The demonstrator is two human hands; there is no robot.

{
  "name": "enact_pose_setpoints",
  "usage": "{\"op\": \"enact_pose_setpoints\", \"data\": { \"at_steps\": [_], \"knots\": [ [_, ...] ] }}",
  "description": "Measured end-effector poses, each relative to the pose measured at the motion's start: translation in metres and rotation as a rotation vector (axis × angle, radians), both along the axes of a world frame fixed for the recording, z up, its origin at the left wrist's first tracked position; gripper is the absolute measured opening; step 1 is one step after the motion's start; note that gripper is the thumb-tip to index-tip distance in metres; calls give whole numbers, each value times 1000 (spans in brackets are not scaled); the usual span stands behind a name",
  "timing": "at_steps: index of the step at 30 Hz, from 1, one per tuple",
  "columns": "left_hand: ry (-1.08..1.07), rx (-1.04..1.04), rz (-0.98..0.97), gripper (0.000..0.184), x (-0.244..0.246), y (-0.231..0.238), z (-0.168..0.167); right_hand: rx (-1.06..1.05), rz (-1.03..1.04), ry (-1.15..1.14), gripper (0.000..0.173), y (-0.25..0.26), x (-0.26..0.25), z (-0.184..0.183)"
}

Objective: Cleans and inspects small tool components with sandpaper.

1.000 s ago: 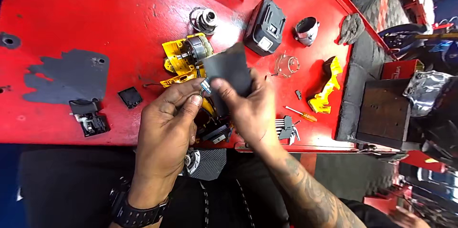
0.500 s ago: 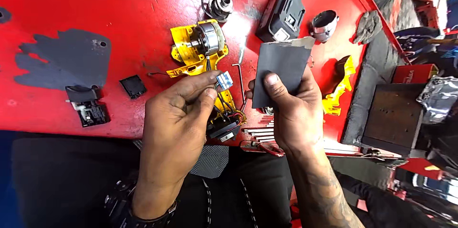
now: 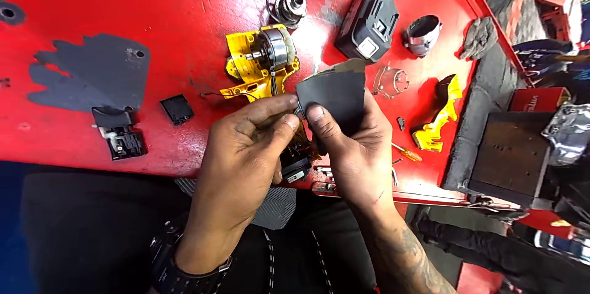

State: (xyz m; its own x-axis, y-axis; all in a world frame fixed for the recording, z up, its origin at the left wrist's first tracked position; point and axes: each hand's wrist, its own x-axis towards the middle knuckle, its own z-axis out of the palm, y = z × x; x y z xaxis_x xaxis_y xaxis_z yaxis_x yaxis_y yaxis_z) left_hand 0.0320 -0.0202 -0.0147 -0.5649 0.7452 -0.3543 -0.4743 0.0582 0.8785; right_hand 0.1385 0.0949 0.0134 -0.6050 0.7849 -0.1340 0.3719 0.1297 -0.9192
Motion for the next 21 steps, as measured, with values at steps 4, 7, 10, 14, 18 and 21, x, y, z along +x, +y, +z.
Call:
{"op": "enact_pose_setpoints", "data": {
  "at_steps": [4, 7, 10, 14, 18, 21],
  "knots": [
    [-108, 6, -42, 29, -2, -2, -1, 16, -14, -6, 21, -3, -3, -3],
    [-138, 2, -68, 31, -3, -2, -1, 52, -36, -5, 19, -2, -7, -1],
    [-135, -8, -68, 33, -4, -2, 0, 47, -31, -2, 18, -1, -9, 2],
    [-123, -27, -74, 33, -6, -2, -1, 56, -47, -27, 19, 0, -6, -1],
    [-111, -13, -89, 32, -3, -1, -2, 74, -34, -36, 18, 3, -5, 1],
    [-118, -17, -66, 33, -3, -1, -3, 89, -47, -60, 19, 2, -3, -2]
  ]
}}
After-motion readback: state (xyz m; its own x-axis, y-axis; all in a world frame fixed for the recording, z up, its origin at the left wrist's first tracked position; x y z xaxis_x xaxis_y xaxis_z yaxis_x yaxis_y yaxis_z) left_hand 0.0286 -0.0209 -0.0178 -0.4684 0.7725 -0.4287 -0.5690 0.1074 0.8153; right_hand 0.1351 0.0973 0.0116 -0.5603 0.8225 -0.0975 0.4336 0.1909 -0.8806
